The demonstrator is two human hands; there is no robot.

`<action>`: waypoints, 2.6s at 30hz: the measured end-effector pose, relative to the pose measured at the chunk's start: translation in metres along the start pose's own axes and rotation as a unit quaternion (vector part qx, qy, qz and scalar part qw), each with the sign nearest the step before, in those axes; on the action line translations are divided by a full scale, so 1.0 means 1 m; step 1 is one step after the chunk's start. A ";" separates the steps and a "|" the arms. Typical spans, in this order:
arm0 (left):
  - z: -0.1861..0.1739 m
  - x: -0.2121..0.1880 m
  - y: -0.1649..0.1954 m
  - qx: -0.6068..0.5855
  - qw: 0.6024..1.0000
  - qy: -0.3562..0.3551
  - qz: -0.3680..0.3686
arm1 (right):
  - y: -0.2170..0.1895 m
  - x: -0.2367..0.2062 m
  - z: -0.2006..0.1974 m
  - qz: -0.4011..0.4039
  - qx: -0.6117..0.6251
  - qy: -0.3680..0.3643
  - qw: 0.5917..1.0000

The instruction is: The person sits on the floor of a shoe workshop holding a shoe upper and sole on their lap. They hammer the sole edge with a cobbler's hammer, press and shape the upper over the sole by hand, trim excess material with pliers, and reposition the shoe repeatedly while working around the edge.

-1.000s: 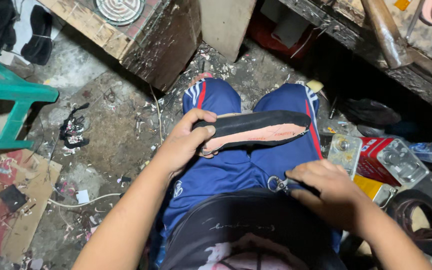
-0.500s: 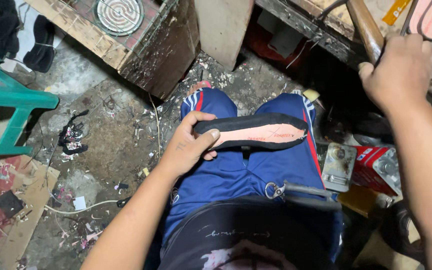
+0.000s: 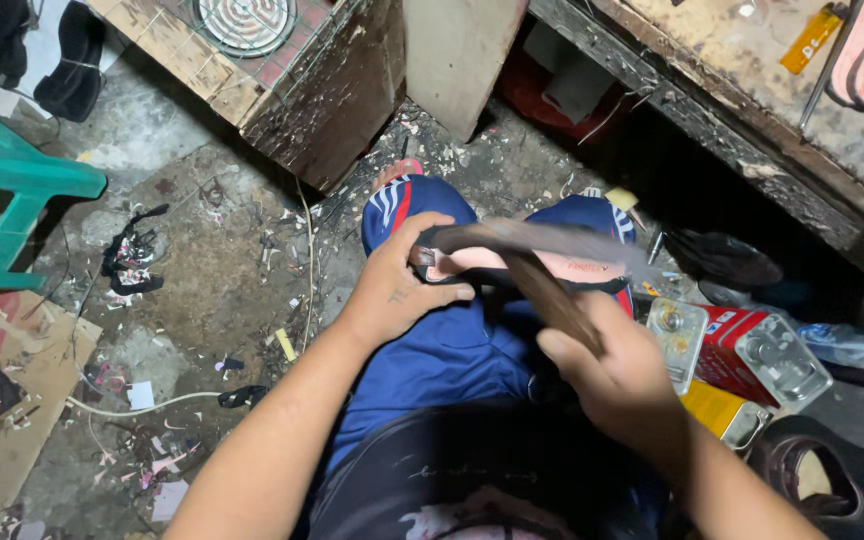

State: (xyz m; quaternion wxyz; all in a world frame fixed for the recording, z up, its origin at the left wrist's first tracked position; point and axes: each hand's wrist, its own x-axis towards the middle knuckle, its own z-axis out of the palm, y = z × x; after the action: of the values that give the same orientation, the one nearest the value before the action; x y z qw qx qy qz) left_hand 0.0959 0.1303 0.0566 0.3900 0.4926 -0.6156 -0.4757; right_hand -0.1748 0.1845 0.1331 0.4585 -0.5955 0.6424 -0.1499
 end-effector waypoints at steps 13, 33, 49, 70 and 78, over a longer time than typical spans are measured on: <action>0.004 -0.003 -0.012 -0.148 0.989 -0.027 -0.017 | 0.006 0.011 0.000 -0.083 0.083 -0.007 0.993; -0.012 -0.006 0.029 0.022 0.997 -0.039 -0.060 | -0.006 0.038 -0.046 -0.140 -0.163 0.139 0.967; -0.041 0.017 0.057 -0.494 0.861 -0.116 -0.022 | 0.058 0.128 -0.153 -0.139 -0.393 0.400 0.816; 0.062 0.027 0.071 -0.060 0.989 -0.135 0.021 | -0.009 0.018 -0.023 -0.333 -0.139 0.313 0.879; 0.078 0.043 0.054 0.030 0.979 -0.186 0.078 | 0.019 0.009 -0.027 -0.255 -0.155 0.303 0.905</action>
State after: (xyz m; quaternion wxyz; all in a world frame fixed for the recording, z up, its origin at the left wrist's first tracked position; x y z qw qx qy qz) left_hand 0.0003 0.1069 0.0902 0.2897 0.3572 -0.7280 -0.5084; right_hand -0.2061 0.1716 0.1303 0.0896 -0.7288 0.5915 -0.3331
